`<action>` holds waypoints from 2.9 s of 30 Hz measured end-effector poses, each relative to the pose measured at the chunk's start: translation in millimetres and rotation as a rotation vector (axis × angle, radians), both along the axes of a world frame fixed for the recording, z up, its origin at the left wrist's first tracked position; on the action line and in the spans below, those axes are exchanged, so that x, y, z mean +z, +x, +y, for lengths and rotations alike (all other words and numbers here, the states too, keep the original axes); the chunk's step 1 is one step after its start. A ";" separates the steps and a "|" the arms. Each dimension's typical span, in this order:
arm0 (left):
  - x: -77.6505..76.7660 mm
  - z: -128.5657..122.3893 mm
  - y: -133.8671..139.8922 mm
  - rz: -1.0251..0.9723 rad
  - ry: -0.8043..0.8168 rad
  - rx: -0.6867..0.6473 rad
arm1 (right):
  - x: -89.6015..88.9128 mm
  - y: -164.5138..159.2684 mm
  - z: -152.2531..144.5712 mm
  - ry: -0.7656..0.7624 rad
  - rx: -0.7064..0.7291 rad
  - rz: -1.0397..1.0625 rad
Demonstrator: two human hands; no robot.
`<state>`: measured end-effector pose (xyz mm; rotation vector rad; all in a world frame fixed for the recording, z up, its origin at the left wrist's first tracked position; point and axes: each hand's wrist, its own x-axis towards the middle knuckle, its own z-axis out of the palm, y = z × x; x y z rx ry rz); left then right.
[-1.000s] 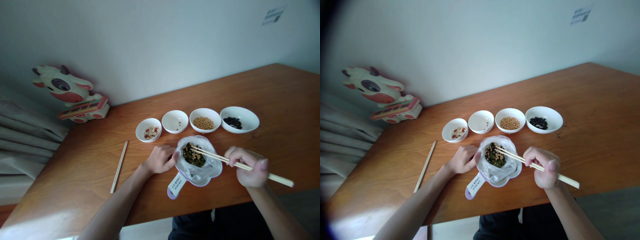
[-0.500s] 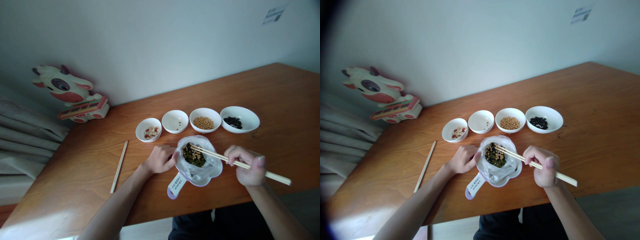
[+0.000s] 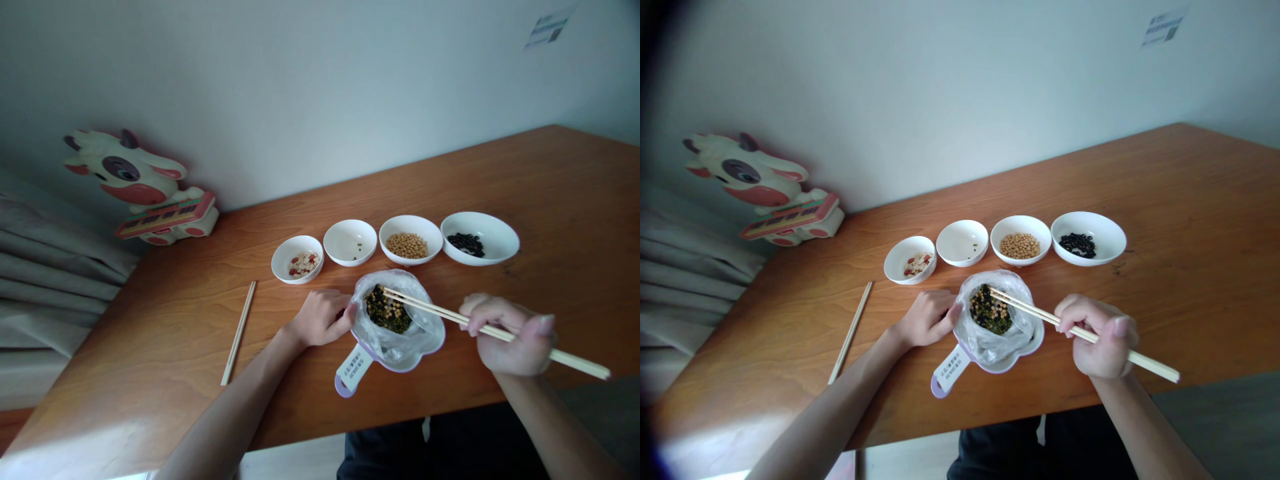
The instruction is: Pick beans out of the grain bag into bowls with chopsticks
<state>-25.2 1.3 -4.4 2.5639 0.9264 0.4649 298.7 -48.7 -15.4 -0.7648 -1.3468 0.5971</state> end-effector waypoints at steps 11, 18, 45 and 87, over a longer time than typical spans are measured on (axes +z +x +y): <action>-0.1 0.2 -0.7 0.014 0.019 0.003 | -4.6 22.8 6.8 0.159 -0.217 0.249; -0.7 -0.5 -0.1 0.007 0.012 0.004 | 0.4 12.5 14.9 -0.024 -0.352 0.321; -1.5 0.2 -0.7 -0.002 0.000 -0.001 | -0.3 6.3 0.2 0.068 0.078 -0.007; -0.1 0.1 0.2 -0.019 -0.013 -0.009 | -4.4 -3.8 -0.1 -0.165 0.134 -0.077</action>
